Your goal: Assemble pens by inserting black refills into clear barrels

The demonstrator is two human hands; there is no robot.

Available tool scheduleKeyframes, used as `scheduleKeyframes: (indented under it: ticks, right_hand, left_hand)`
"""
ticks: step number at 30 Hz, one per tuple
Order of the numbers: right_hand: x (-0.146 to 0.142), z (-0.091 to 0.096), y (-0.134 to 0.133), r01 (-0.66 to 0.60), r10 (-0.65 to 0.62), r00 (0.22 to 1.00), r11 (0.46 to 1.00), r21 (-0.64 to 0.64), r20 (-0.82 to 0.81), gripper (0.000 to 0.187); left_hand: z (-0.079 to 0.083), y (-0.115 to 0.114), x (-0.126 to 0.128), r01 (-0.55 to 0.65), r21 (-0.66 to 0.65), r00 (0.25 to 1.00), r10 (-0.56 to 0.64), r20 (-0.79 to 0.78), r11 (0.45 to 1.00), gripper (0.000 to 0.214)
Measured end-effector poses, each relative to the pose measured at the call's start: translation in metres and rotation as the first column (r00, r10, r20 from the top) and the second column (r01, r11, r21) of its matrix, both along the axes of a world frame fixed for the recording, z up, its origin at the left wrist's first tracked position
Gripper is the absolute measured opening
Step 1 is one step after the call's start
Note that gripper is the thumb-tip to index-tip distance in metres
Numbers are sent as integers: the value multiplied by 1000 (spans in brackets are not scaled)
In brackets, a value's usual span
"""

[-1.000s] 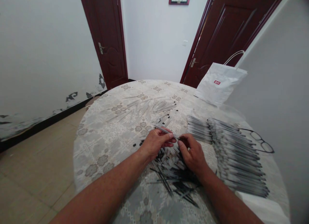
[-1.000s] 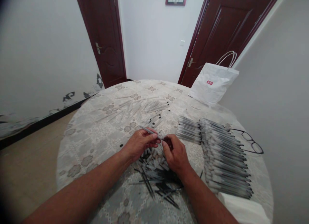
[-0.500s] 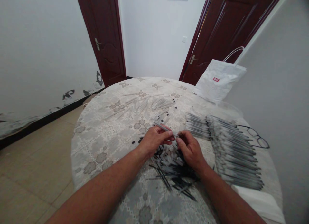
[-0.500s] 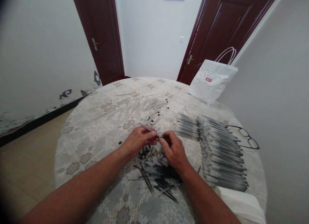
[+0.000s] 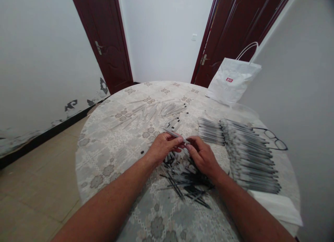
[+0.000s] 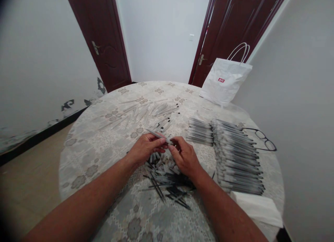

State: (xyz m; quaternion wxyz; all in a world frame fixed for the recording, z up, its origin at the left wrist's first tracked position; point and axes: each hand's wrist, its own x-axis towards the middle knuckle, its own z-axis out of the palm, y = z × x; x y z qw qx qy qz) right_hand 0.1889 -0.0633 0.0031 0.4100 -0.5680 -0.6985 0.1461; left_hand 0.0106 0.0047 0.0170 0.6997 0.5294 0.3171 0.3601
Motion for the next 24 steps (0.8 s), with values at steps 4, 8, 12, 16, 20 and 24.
scheduleKeyframes:
  ticks: [4,8,12,16,20,24]
  right_hand:
    - [6,4,3,-2,-21,988,989,145,155,23]
    - [29,3,9,153,-210,953,955,255,217,27]
    - [49,-1,14,276,-356,895,916,293,270,31]
    - [55,-2,16,318,-408,859,899,302,310,31]
    - [56,-5,17,327,-429,842,889,321,328,30]
    - [59,-8,19,313,-427,848,882,353,313,30]
  left_hand:
    - [0,4,-4,33,208,991,-5,-132,977,28]
    - [-1,10,-9,-31,421,943,166,-287,907,25]
    - [-6,14,-9,37,616,864,285,-415,786,21]
    - [-8,17,0,174,701,791,325,-518,692,24]
    - [-3,25,18,348,724,651,403,-644,595,29]
    - [-2,38,45,494,673,506,447,-738,550,33]
